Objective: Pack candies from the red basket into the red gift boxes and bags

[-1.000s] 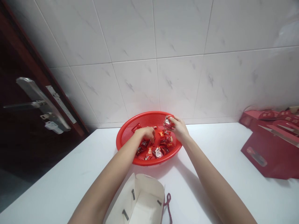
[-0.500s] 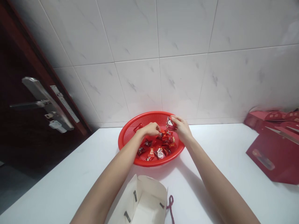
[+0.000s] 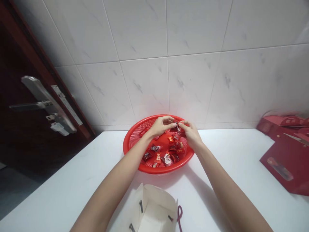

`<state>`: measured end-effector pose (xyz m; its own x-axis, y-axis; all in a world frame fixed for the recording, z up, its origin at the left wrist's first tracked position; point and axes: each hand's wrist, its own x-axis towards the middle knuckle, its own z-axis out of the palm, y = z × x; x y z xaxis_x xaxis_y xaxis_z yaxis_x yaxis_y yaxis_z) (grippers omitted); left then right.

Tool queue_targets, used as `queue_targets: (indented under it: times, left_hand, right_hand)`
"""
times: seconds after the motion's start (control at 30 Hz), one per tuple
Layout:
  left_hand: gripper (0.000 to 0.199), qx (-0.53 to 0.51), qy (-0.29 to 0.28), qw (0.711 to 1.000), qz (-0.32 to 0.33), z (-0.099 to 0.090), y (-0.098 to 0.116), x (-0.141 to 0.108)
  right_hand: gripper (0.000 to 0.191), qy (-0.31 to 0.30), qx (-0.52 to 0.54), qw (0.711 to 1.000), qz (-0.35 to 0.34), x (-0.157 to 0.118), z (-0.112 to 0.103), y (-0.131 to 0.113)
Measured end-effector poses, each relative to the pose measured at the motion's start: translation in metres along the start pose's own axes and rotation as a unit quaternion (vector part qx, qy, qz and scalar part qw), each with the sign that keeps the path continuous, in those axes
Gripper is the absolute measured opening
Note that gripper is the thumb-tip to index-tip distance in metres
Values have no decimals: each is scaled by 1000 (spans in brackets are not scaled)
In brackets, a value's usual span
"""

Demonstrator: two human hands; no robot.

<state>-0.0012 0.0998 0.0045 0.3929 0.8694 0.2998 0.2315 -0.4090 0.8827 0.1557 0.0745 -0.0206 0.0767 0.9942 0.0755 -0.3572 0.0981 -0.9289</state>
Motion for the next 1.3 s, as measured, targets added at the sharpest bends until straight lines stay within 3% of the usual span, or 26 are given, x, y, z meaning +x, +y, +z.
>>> queue_targets:
  times: [0.27, 0.37, 0.5, 0.6, 0.7, 0.8, 0.93, 1.1, 1.3]
  left_hand:
    - [13, -42, -23, 992, -117, 3, 5, 4]
    - [11, 89, -148, 975, -141, 7, -2, 0]
    - [31, 237, -352, 899, -107, 26, -8, -10]
    - [36, 291, -405, 860, -109, 41, -9, -14]
    - [23, 320, -376, 864, -98, 44, -8, -12]
    - [7, 323, -313, 888, -93, 32, -8, -7]
    - [20, 320, -228, 914, -99, 9, -6, -2]
    - [22, 263, -194, 935, -141, -5, -8, -2]
    - [25, 329, -128, 910, -220, -11, -12, -3]
  right_hand:
    - [27, 79, 9, 996, -36, 2, -2, -2]
    - [28, 80, 15, 996, -44, 4, -3, -1]
    - [29, 74, 5, 996, -47, 5, -5, 1]
    - [28, 64, -7, 997, -50, 5, -6, 3]
    - [29, 60, -11, 997, -46, 6, -6, 3]
    - [30, 58, -12, 997, -48, 5, -5, 3]
    - [29, 61, -7, 997, -40, 4, -3, 0]
    - [27, 61, -1, 997, -37, 3, -1, -1]
    - [28, 49, -5, 998, -39, 1, 0, -2]
